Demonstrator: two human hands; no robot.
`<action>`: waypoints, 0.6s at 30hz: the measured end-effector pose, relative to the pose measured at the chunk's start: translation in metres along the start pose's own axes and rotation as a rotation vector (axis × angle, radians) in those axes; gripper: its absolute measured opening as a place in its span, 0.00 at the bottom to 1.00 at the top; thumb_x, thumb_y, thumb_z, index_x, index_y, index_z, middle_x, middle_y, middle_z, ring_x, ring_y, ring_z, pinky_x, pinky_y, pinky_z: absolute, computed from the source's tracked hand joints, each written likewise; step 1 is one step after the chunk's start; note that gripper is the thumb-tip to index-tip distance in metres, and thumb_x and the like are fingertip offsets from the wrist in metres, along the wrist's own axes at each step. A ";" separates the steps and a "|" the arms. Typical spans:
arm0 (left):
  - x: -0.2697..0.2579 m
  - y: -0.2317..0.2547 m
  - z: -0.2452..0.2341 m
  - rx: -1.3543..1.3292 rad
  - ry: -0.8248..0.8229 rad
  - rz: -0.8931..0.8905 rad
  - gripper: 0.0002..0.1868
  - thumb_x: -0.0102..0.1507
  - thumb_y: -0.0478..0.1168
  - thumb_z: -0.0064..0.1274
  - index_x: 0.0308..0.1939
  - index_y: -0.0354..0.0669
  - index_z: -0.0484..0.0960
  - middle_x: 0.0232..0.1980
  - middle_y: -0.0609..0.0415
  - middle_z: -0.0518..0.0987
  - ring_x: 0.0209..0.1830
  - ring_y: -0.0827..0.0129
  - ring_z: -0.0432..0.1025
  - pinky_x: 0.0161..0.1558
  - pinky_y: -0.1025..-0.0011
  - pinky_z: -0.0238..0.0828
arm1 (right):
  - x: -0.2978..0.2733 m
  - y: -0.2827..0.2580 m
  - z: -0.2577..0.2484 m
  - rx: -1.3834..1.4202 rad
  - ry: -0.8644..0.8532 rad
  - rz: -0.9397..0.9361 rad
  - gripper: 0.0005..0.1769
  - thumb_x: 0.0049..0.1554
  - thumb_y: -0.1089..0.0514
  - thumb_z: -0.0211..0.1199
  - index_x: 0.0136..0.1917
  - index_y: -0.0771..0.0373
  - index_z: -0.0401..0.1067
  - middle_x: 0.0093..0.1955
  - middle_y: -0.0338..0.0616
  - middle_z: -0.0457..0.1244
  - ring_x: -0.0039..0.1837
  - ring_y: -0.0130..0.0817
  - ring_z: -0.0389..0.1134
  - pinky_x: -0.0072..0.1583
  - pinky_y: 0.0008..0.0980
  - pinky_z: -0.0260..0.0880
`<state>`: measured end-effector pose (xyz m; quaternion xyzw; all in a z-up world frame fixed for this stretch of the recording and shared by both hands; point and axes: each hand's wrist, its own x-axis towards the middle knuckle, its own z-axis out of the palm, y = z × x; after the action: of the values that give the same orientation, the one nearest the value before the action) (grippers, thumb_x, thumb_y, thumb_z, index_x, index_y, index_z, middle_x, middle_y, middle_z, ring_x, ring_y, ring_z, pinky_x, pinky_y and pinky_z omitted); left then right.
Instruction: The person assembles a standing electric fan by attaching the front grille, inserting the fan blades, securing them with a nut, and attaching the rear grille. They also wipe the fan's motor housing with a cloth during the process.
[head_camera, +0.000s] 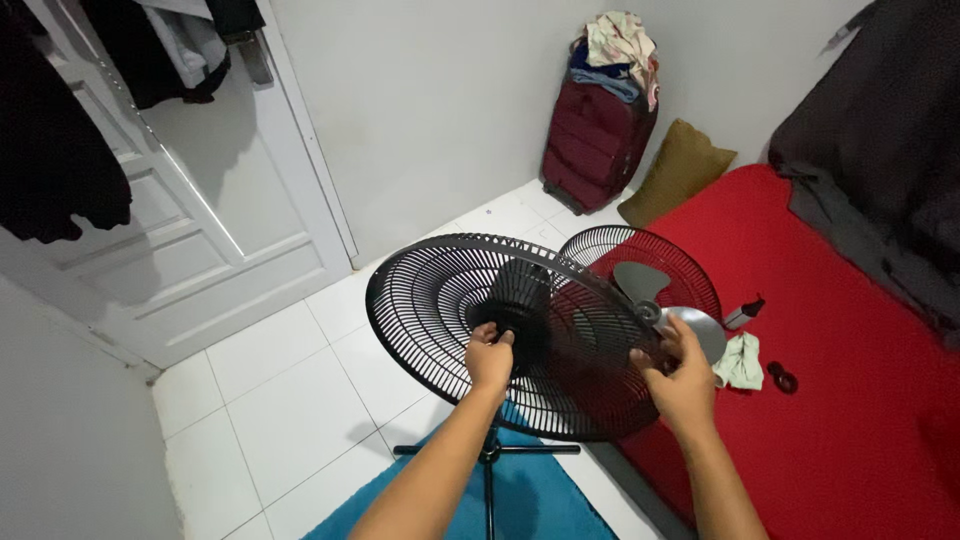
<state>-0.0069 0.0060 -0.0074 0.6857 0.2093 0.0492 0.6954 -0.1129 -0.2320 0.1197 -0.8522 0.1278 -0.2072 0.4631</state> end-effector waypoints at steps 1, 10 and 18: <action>-0.002 -0.001 -0.002 0.000 -0.009 0.009 0.24 0.58 0.39 0.63 0.57 0.37 0.79 0.53 0.46 0.83 0.52 0.59 0.77 0.55 0.66 0.72 | -0.002 0.003 0.001 0.047 -0.003 -0.012 0.44 0.49 0.61 0.73 0.76 0.64 0.60 0.66 0.55 0.66 0.62 0.42 0.70 0.61 0.38 0.71; -0.018 0.018 -0.012 0.065 -0.077 -0.010 0.32 0.58 0.39 0.61 0.66 0.38 0.74 0.63 0.45 0.79 0.62 0.58 0.74 0.62 0.67 0.68 | -0.005 -0.006 0.004 0.096 -0.045 -0.077 0.43 0.49 0.61 0.73 0.74 0.65 0.61 0.68 0.54 0.64 0.64 0.42 0.69 0.63 0.38 0.71; -0.053 0.047 -0.013 0.214 0.226 0.255 0.36 0.55 0.39 0.65 0.67 0.36 0.70 0.67 0.41 0.71 0.69 0.50 0.64 0.69 0.61 0.58 | -0.005 -0.035 -0.021 -0.008 -0.121 -0.119 0.48 0.46 0.54 0.76 0.76 0.63 0.61 0.71 0.54 0.62 0.73 0.47 0.62 0.68 0.45 0.63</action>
<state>-0.0493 0.0015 0.0508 0.7668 0.2017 0.1909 0.5788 -0.1269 -0.2265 0.1585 -0.8711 0.0493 -0.1821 0.4534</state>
